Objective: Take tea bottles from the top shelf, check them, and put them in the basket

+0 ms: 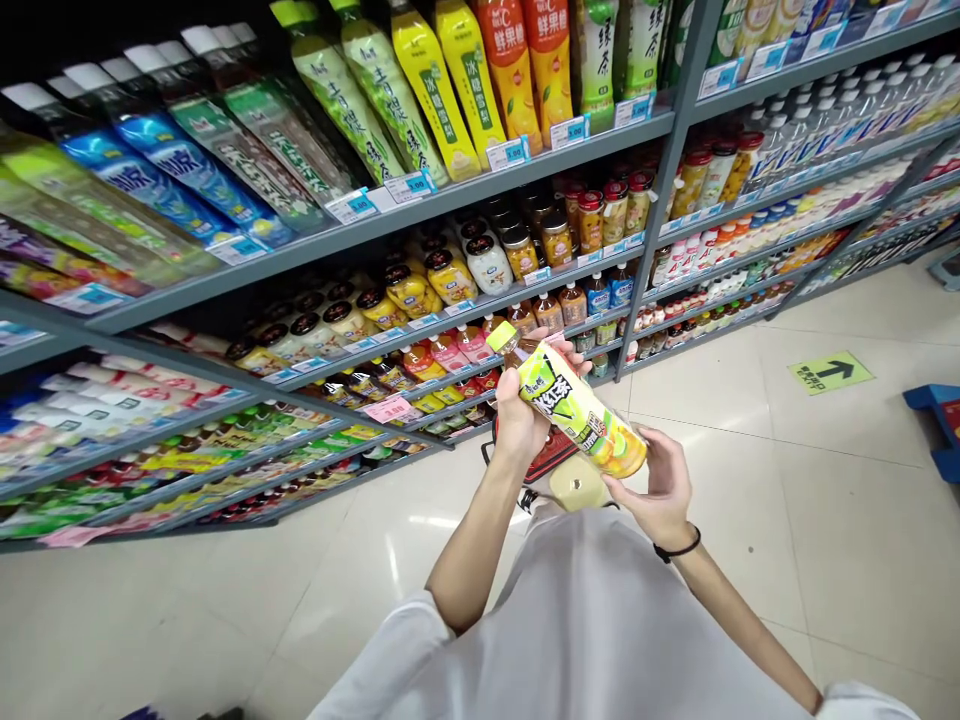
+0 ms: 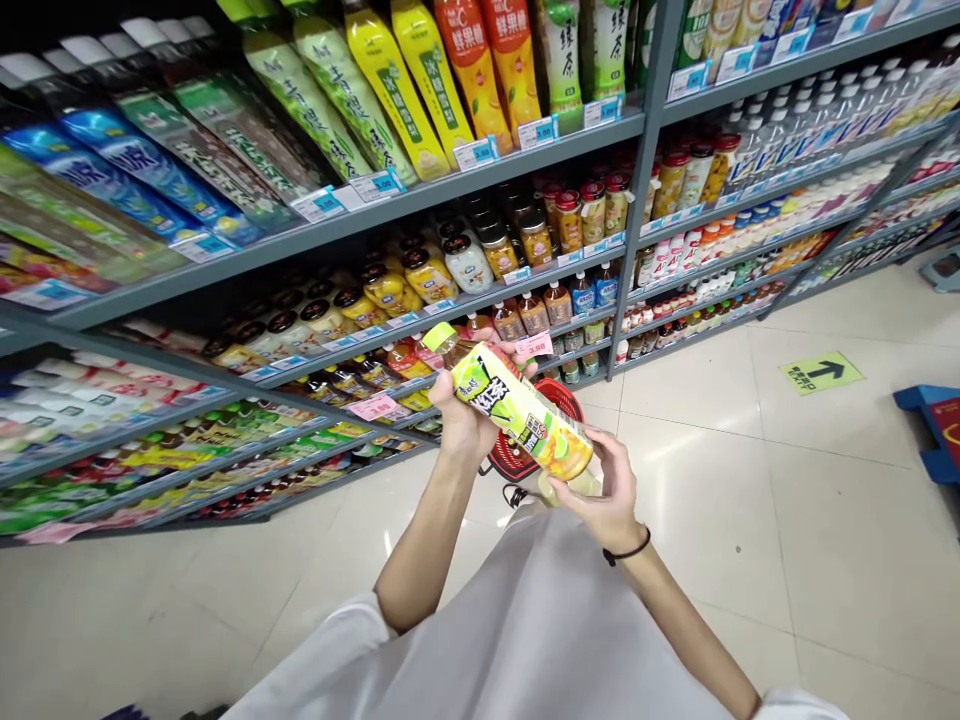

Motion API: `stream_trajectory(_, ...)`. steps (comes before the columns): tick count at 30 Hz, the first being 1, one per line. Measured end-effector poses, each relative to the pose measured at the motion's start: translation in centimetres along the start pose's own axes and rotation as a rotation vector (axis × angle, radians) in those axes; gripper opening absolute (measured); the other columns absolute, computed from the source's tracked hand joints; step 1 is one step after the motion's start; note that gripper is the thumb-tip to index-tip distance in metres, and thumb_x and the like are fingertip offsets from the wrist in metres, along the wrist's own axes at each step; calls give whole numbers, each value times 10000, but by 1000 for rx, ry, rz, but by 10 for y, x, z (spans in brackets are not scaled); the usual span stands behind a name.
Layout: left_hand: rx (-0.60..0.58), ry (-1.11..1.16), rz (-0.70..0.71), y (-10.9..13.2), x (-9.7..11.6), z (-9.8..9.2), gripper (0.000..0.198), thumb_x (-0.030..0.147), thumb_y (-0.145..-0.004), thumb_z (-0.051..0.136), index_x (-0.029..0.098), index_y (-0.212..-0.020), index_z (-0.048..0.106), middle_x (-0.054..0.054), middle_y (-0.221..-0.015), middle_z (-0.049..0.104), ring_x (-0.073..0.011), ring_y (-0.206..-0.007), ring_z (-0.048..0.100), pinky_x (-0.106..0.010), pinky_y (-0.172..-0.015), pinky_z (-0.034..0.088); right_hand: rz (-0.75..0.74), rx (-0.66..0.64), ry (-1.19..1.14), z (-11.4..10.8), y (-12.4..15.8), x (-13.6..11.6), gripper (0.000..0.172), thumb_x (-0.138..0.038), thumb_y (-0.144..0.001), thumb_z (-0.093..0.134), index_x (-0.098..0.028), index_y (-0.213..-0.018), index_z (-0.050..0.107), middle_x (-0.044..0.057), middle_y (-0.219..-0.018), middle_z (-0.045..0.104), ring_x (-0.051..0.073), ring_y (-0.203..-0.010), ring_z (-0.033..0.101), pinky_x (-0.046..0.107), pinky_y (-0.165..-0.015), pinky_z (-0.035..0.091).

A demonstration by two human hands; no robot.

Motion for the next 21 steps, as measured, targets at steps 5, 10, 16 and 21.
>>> stream_trajectory(5, -27, 17, -4, 2, 0, 0, 777, 788, -767, 718, 188, -1258, 673, -137, -1223, 742, -326, -1222, 713, -495, -1095, 595, -409, -22, 315, -9, -4, -13, 845, -150, -772, 920, -280, -1504, 518, 165, -1407, 629, 353, -1277, 668, 588, -985, 631)
stream_trajectory(10, -83, 24, 16, 3, -1, 2, 754, 753, -767, 751, 197, -1269, 665, -136, -1212, 737, -338, -1226, 708, -517, -1089, 594, -682, 26, 494, -22, -6, -21, 852, -90, -804, 888, -276, -1537, 497, 154, -1528, 568, 320, -1300, 660, 523, -972, 664)
stream_trajectory(16, -81, 30, -11, 3, 2, 3, 727, 744, -787, 757, 221, -1285, 671, -125, -1247, 731, -345, -1229, 710, -521, -1076, 603, -572, -12, 482, -23, -10, -27, 876, -113, -790, 909, -319, -1534, 494, 148, -1499, 585, 330, -1286, 663, 571, -986, 649)
stream_trajectory(21, -103, 16, -34, 3, 5, 8, 803, 760, -721, 824, 269, -1336, 665, -110, -1278, 730, -364, -1253, 701, -521, -1059, 612, -223, 0, 176, -16, -13, -18, 786, -166, -783, 904, -256, -1475, 543, 162, -1351, 648, 331, -1268, 669, 539, -1017, 620)
Point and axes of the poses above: each hand's wrist, its own y-axis away from the middle knuckle, its own z-axis out of the palm, x = y × z, the point moved 6 cm from there along -y, towards the middle knuckle
